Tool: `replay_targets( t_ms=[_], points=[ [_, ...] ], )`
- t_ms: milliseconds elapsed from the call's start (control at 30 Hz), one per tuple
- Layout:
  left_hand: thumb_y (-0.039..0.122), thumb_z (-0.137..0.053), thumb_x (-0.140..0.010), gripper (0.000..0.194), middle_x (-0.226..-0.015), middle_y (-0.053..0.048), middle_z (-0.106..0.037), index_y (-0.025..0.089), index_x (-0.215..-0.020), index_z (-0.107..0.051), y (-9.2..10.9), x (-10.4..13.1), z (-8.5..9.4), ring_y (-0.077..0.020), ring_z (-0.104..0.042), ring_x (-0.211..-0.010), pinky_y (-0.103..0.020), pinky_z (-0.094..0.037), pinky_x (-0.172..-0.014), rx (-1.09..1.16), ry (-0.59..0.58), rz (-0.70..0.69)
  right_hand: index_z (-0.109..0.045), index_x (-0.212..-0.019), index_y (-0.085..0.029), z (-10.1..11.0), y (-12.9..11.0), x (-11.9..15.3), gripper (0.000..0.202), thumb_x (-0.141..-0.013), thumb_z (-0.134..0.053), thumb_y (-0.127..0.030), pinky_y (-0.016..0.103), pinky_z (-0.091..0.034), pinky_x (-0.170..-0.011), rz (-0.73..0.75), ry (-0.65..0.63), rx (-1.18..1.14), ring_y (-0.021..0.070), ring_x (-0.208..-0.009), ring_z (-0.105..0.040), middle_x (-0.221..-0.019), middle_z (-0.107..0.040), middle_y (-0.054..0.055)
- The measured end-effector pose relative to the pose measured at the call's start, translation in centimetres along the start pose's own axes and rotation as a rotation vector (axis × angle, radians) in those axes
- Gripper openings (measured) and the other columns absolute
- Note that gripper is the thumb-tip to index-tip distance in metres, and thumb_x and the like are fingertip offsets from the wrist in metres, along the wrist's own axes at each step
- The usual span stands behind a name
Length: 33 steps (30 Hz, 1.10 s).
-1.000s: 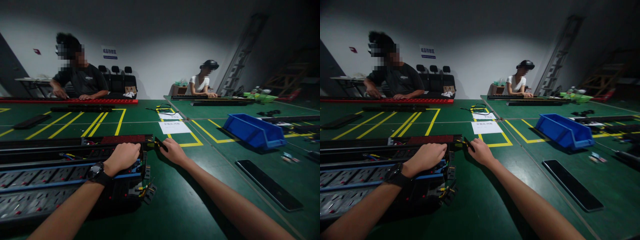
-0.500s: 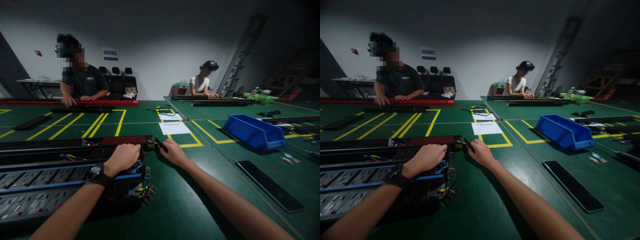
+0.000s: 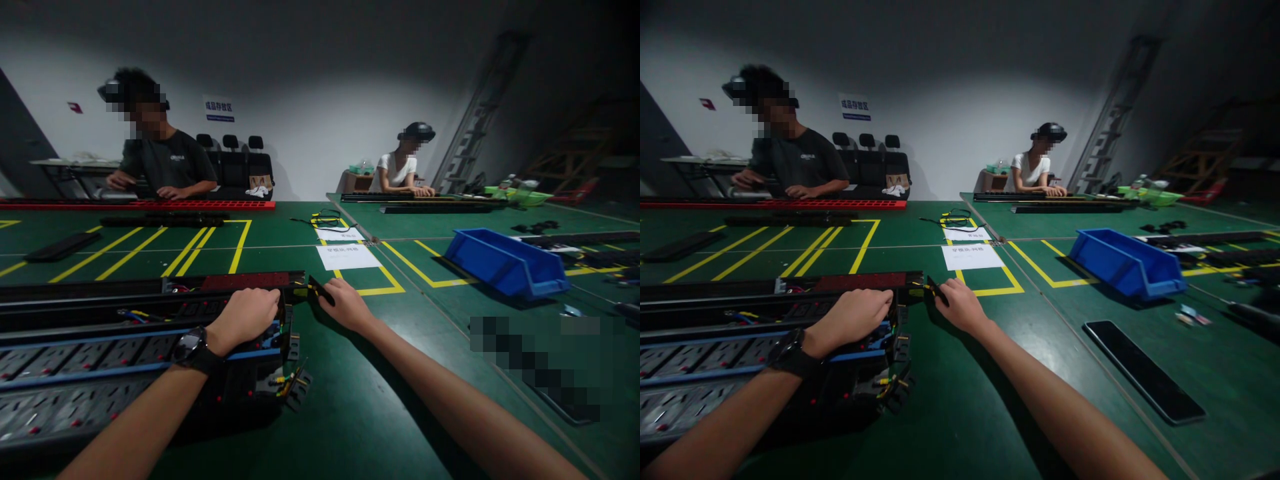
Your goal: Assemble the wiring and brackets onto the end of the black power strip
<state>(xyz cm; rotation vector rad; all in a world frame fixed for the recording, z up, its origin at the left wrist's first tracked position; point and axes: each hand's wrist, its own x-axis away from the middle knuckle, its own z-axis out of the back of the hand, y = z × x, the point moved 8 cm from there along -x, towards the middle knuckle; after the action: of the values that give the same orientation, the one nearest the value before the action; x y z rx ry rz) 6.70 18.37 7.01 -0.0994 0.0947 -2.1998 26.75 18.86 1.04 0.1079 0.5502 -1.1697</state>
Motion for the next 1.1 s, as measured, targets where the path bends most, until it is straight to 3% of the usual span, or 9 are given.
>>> replay_targets(
  t_ms=[1100],
  points=[
    [0.026,-0.036,-0.108,0.033,-0.106,-0.015,-0.081,0.019,-0.105,-0.068,-0.04,-0.04,-0.04,-0.0328,-0.078,-0.097,-0.042,-0.058,-0.082,-0.004,0.007,-0.006,-0.060,-0.085,-0.023,0.09,-0.08,-0.02,0.015,-0.099,-0.065,-0.021,0.033,-0.049,-0.080,-0.008,-0.017,0.021,0.0221,-0.090,-0.061,-0.092,-0.065,0.006]
  ],
)
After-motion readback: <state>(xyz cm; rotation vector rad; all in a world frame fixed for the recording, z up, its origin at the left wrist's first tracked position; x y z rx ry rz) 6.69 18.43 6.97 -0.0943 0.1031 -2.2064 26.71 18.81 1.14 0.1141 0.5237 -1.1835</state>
